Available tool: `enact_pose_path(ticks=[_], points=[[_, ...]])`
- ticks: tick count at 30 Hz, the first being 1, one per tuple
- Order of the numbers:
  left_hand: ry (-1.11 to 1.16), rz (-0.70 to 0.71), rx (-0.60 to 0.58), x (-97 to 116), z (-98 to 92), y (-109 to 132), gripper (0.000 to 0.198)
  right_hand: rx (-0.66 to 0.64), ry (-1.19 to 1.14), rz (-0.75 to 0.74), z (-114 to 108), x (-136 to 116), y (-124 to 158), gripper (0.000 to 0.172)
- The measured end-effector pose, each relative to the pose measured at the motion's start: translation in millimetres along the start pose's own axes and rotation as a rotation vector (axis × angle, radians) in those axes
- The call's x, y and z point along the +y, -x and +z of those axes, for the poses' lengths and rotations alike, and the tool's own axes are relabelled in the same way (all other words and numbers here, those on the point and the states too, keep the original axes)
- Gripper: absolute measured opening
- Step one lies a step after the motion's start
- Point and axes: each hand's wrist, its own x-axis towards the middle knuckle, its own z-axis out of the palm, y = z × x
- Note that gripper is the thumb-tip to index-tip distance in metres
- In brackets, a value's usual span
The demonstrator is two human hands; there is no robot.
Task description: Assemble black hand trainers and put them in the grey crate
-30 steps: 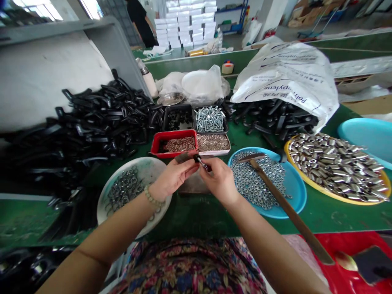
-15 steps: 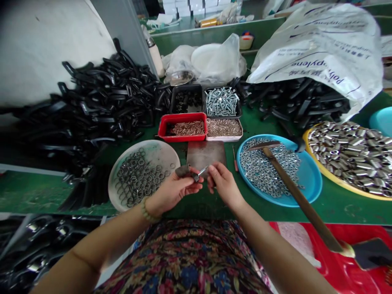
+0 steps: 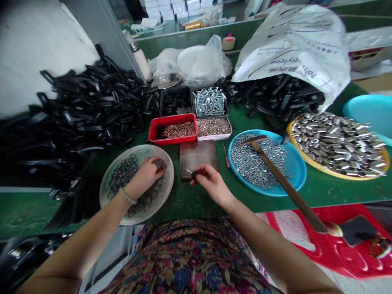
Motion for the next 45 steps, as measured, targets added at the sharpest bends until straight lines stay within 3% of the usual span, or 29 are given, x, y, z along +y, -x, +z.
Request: enact_pose_path(ticks=[2,6,9,12,15,20,24,30,35,39,42,45], points=[[0.142,-0.078,-0.042,12.7,0.4,-2.4,0.016,-0.084,0.054,-0.066,0.6,-7.5,7.2,0.011],[0.677,-0.227,-0.177,58.0,4.8,-2.8,0.021,-0.29,0.434,-0.376,-3.4,-21.5,17.0,0.02],[0.964,-0.25,-0.258,92.5,19.1,-7.8,0.031,-0.249,0.596,-0.496,-19.3,-26.1,20.0,0.027],[0.997,-0.207,-0.303,119.5,37.8,-21.7,0.037,-0.107,0.635,-0.473,-44.7,-28.7,28.5,0.035],[1.058,-0.201,-0.361,137.9,52.5,-39.1,0.035,-0.072,0.629,-0.415,-70.9,-31.0,43.9,0.035],[1.322,-0.387,-0.594,158.3,68.1,-54.2,0.027,-0.021,0.536,-0.313,-95.8,-27.7,67.5,0.026],[1.285,-0.346,-0.595,168.5,81.4,-55.7,0.022,0.046,0.522,-0.345,-100.9,-20.0,71.0,0.027],[0.884,0.0,-0.447,181.1,95.3,-69.5,0.028,0.203,0.707,-0.474,-108.7,-5.0,65.4,0.044],[0.856,0.112,-0.629,198.7,101.0,-89.3,0.02,0.26,0.665,-0.391,-122.1,-1.3,72.1,0.052],[1.017,0.057,-0.793,210.1,105.1,-93.9,0.038,0.298,0.595,-0.346,-130.7,-5.6,80.5,0.044],[1.059,0.098,-0.875,212.7,113.9,-102.0,0.05,0.331,0.467,-0.321,-134.5,-7.7,86.1,0.032],[0.873,0.239,-0.711,216.3,137.2,-119.4,0.036,0.496,0.247,-0.343,-139.2,-9.6,90.2,0.019]])
